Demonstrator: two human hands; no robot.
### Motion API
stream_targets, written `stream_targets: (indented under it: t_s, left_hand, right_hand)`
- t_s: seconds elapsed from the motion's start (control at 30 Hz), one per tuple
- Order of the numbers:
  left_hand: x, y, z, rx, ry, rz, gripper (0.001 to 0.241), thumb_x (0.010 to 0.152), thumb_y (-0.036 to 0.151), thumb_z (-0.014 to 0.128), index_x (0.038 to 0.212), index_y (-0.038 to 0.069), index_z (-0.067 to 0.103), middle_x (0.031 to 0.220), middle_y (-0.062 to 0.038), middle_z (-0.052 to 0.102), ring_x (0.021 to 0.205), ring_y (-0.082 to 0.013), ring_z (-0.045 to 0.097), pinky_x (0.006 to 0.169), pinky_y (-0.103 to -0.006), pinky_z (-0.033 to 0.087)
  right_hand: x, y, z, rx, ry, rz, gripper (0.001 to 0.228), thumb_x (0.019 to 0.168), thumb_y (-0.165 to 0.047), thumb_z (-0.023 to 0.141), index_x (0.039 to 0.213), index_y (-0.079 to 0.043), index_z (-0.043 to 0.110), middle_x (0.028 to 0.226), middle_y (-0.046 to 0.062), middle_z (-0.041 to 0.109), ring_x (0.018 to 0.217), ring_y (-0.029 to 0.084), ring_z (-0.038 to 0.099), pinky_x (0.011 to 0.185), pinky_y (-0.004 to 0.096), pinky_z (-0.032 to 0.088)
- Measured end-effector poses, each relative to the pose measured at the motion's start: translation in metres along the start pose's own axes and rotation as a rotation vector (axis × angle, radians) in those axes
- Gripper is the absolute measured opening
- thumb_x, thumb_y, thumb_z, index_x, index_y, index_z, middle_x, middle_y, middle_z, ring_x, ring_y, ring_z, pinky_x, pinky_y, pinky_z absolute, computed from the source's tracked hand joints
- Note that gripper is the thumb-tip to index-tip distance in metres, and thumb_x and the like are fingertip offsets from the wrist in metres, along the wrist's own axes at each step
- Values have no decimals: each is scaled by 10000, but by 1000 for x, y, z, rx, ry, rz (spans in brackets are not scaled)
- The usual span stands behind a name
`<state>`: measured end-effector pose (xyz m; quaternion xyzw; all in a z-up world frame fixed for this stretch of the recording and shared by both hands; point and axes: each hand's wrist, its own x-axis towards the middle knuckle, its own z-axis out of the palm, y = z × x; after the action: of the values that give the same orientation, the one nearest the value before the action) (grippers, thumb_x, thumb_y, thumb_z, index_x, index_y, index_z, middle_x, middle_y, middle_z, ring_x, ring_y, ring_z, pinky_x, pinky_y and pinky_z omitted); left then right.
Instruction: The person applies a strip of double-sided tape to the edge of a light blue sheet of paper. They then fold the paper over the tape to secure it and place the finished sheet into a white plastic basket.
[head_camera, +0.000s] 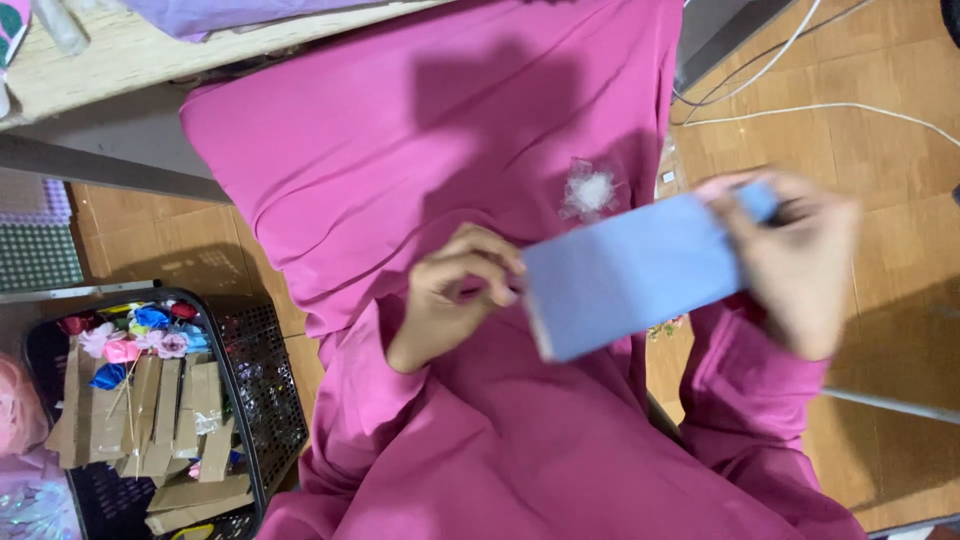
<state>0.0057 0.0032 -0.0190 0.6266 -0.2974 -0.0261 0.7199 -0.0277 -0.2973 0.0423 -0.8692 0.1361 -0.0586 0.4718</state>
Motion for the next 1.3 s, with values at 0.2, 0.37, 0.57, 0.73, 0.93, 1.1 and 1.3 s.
stream_targets:
  t_s: [0.2,0.37,0.57,0.73,0.93,1.1,1.3]
  left_hand:
    - [29,-44,14,93,70,-234,64,953,-1,716,922,54,719,938,-49,716,861,-131,643,773,-237,501]
    - [50,-124,45,160,-68,-285,51,968,145,715,995,110,741,967,-1,733,758,-67,578,695,-226,447]
    - [55,-171,54,588,-207,-302,199,955,239,633,1123,184,727,1078,26,723,1008,-218,700,734,-403,556]
    - [56,-161,59,797,-239,-269,207,903,133,651,1090,211,693,1009,30,692,983,-305,543,630,-517,541]
    - [53,-165,59,1003,-196,-40,250,926,146,674,1175,160,661,956,-32,640,917,-293,493,759,-438,497]
    - [46,-168,53,1134,-113,-177,645,893,657,617,1204,99,532,1089,-111,582,1013,-329,563,802,-474,486]
    - [51,-132,63,1002,-190,63,219,1015,322,522,1118,145,601,1193,-92,586,965,-315,534,831,-450,390]
  right_hand:
    - [-10,33,-55,-60,47,107,109,1129,-108,791,1125,-20,728,1044,68,714,836,70,588,702,209,462]
    - [0,22,-46,-260,-161,140,123,1000,-219,789,1035,-101,775,772,6,685,633,68,493,574,238,377]
    - [6,22,-36,-366,-279,97,128,957,-291,791,943,-164,803,664,-44,665,586,62,454,550,264,372]
    - [8,28,-32,-357,-277,27,164,949,-289,803,937,-126,807,638,-12,630,532,94,388,506,294,335]
    - [8,29,-26,-343,-247,-15,190,956,-312,803,948,-122,802,633,-14,633,535,92,432,517,288,359]
    - [8,27,-20,-276,-193,14,115,968,-266,822,950,-155,797,656,-85,592,534,62,251,485,256,216]
    - [5,13,-16,-33,-116,-129,53,980,-40,797,999,-16,754,996,83,755,940,134,688,867,244,536]
